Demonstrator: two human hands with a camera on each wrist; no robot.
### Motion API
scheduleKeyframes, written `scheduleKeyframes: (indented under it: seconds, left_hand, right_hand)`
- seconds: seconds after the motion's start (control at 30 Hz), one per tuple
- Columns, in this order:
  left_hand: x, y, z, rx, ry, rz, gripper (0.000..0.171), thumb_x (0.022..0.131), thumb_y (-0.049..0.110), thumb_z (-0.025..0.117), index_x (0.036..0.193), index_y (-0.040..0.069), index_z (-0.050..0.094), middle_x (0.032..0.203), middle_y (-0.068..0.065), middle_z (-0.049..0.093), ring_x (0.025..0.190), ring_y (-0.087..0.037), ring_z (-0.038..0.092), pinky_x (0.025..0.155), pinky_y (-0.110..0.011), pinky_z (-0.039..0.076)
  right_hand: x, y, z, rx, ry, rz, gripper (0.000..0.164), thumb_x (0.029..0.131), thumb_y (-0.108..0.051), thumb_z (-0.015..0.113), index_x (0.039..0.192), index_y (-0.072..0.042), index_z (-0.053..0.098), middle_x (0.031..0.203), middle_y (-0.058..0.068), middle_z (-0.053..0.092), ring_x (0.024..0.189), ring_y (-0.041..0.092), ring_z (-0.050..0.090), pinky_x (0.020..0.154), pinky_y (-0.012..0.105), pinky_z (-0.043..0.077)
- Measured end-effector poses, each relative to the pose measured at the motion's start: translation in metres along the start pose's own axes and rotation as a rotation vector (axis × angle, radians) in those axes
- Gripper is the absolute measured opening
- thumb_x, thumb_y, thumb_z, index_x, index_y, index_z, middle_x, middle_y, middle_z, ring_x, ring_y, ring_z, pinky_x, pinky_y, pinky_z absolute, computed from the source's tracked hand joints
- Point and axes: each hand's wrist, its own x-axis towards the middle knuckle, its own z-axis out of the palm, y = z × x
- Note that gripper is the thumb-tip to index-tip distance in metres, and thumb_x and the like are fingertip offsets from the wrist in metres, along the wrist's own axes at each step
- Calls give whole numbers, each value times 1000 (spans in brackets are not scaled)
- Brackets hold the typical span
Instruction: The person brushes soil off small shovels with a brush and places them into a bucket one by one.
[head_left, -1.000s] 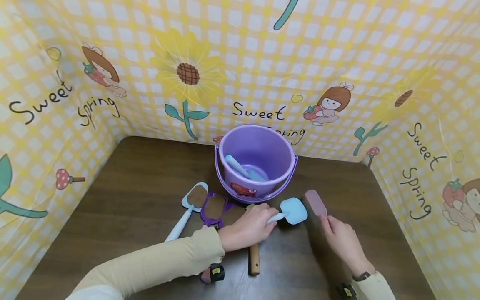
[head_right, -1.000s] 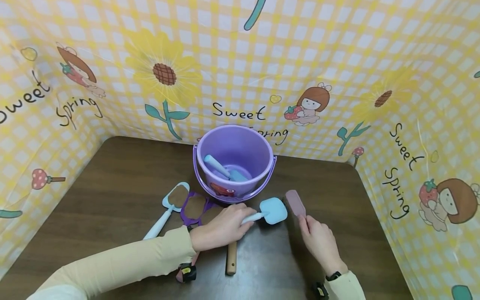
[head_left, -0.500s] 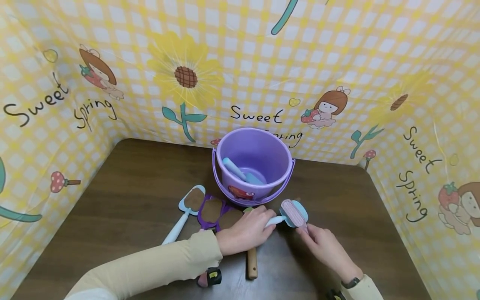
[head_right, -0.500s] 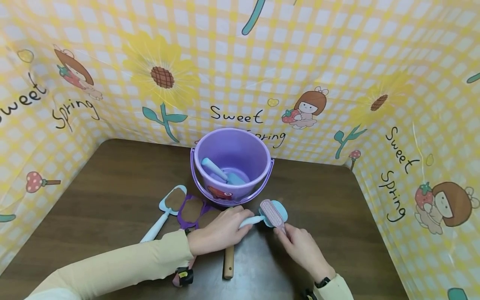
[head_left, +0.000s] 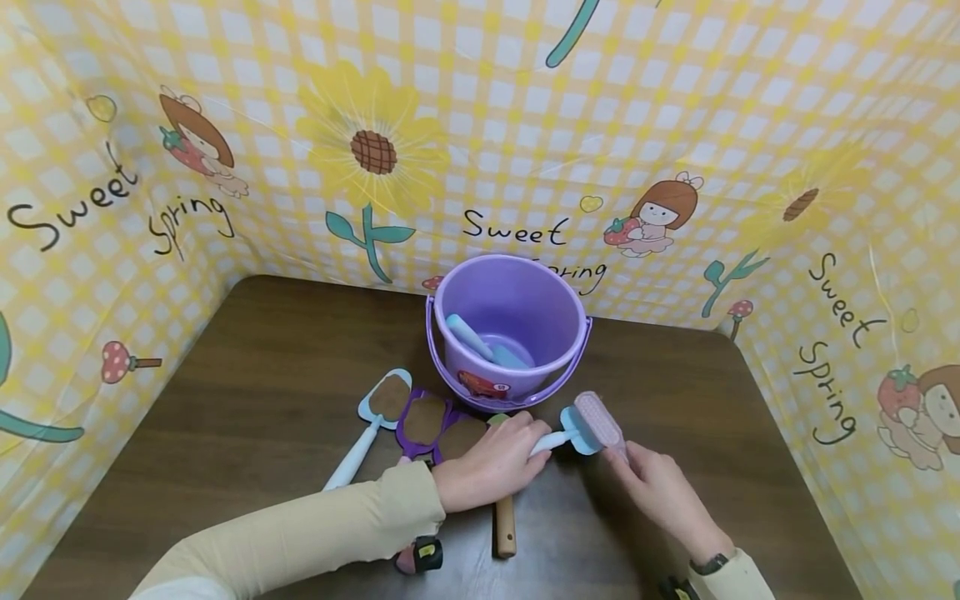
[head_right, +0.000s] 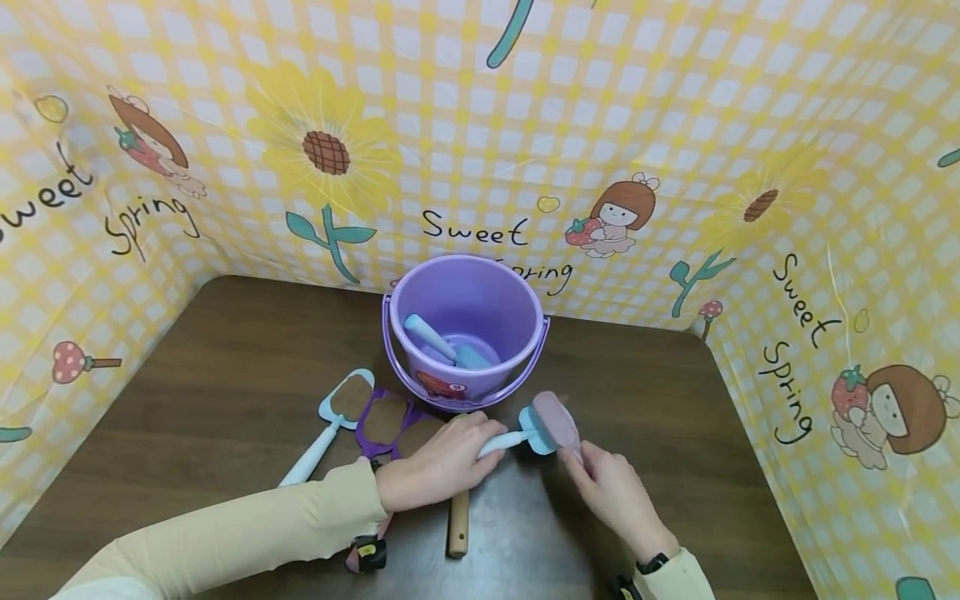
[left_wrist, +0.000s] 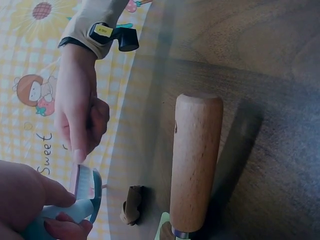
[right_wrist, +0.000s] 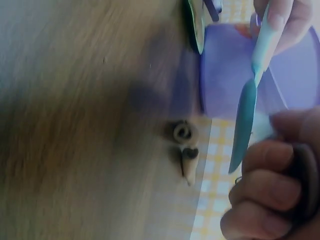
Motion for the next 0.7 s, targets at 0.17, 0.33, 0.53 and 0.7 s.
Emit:
scheduleKeyframes:
  seconds: [0.17, 0.33, 0.53, 0.7]
  left_hand:
    - [0, 1, -1, -2, -9, -31, 19, 94, 12, 77, 108, 1, 70, 89, -5, 59, 76, -15, 54, 64, -27, 45]
    - [-2, 0, -3, -4, 9, -37, 17, 93, 10, 78, 106, 2, 71, 89, -6, 60, 77, -17, 56, 67, -29, 47]
    - [-5, -3, 0, 2, 24, -5, 16, 93, 9, 78, 105, 3, 70, 88, -6, 58, 75, -18, 55, 67, -29, 47]
    - [-6, -4, 0, 57, 64, 15, 17, 92, 11, 79, 106, 4, 71, 87, -6, 59, 71, -18, 54, 62, -29, 46]
  right_hand:
    - [0, 1, 9, -27, -20, -62, 28, 103, -32, 67, 81, -18, 57, 62, -11, 38, 51, 3, 37, 48, 23, 30]
    - [-1, 10, 9, -104, 40, -2, 32, 103, -28, 67, 77, -15, 53, 61, -7, 39, 52, 8, 39, 49, 25, 31]
    - [-4, 18, 1, -151, 76, 65, 36, 105, -31, 63, 77, -11, 53, 62, -3, 41, 55, 15, 43, 50, 31, 34]
    - [-4, 19, -10, -160, 100, 91, 32, 104, -26, 63, 81, -7, 54, 63, 0, 42, 54, 16, 42, 50, 32, 34]
